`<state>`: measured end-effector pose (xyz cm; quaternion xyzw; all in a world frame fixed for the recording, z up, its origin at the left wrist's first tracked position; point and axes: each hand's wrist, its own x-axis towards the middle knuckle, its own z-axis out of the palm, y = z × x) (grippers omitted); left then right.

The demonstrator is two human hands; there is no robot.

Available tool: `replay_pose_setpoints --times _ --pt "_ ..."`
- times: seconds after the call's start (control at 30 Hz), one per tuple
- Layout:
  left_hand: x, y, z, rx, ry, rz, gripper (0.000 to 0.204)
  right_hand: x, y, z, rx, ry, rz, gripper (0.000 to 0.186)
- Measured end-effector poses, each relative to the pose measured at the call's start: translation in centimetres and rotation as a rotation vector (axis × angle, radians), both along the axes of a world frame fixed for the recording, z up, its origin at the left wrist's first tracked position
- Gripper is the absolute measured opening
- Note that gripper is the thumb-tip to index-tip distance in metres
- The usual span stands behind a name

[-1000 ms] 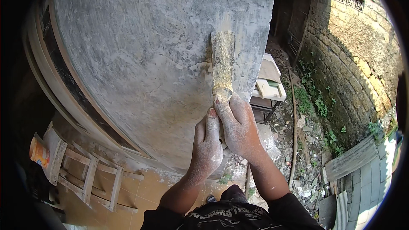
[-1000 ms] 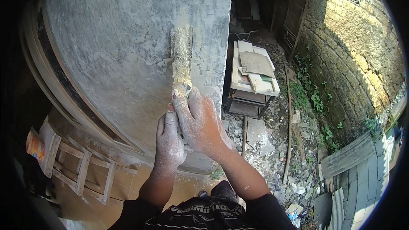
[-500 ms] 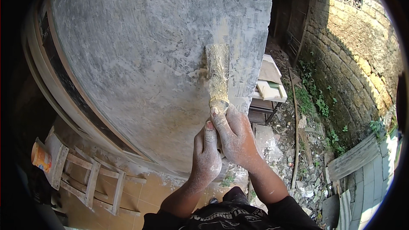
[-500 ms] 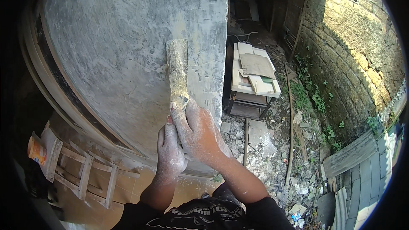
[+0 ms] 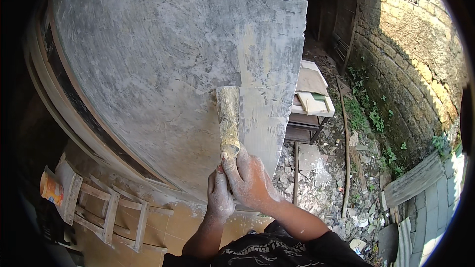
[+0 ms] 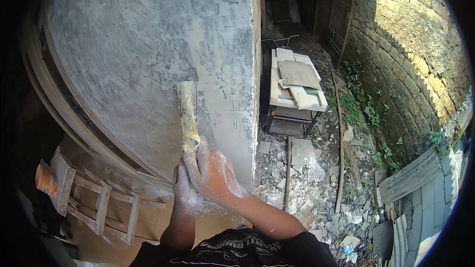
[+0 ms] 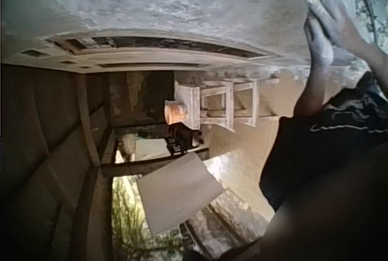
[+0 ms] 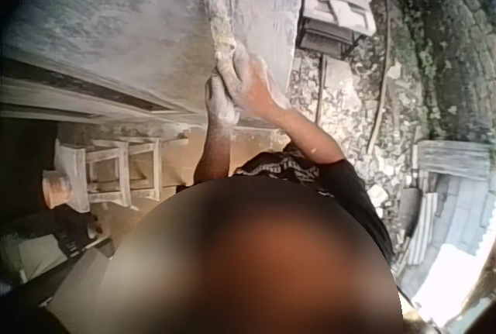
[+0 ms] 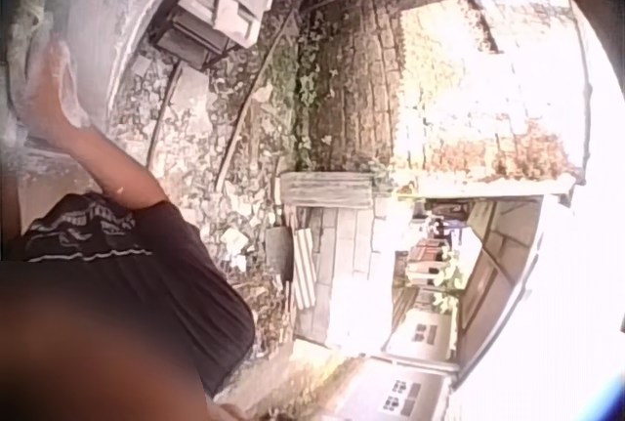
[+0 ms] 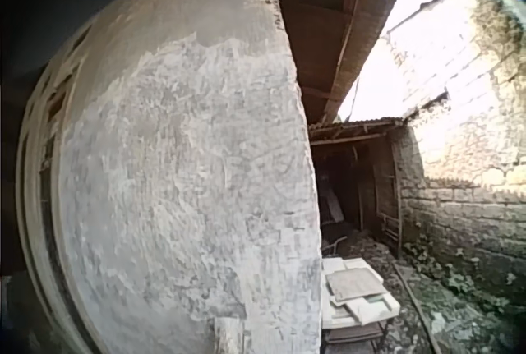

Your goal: The person applies filler material to a wall pillar with a scraper, smoothing the material onto the surface.

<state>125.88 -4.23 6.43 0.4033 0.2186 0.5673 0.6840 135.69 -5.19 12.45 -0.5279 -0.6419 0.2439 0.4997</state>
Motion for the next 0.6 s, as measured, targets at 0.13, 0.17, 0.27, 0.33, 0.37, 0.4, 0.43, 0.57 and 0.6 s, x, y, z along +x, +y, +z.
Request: replay_pose_setpoints --times 0.13,0.17,0.27,0.33,0.37,0.4,0.43,0.57,0.6 --pt "-2.7 -1.3 -6.4 -0.101 -0.011 -0.004 0.04 -1.8 -0.7 -6.0 -0.145 0.004 0.076 0.033" --pt "-2.8 -1.6 -7.1 -0.186 -0.009 0.031 0.039 -2.1 -0.7 -7.2 -0.214 0.021 0.119 0.034" --pt "-2.5 -2.0 -8.3 -0.232 -0.03 0.139 0.038 -2.8 -0.5 -9.3 -0.126 0.073 0.149 0.033" --pt "-2.8 -1.5 -9.0 -0.133 -0.096 0.074 0.039 -2.7 -0.2 -9.5 -0.109 0.068 0.158 0.033" --pt "-3.5 -1.2 -9.3 -0.017 -0.164 0.025 0.042 -3.1 -0.2 -8.9 -0.068 0.06 0.188 0.034" --pt "-3.9 -1.1 -9.2 0.103 -0.231 -0.025 0.045 -3.2 -0.1 -8.2 -0.025 0.051 0.215 0.034" --pt "-4.0 -1.2 -8.9 0.1 -0.319 -0.057 0.046 -3.0 0.1 -7.5 -0.053 0.121 0.285 0.034" --pt "-2.4 -1.7 -4.5 -0.026 -0.168 0.034 0.042 -1.6 0.6 -5.0 -0.095 0.13 0.323 0.03" --pt "-1.6 -1.8 -3.2 0.09 0.029 0.153 0.044 -1.1 0.8 -4.7 -0.042 0.188 0.355 0.027"
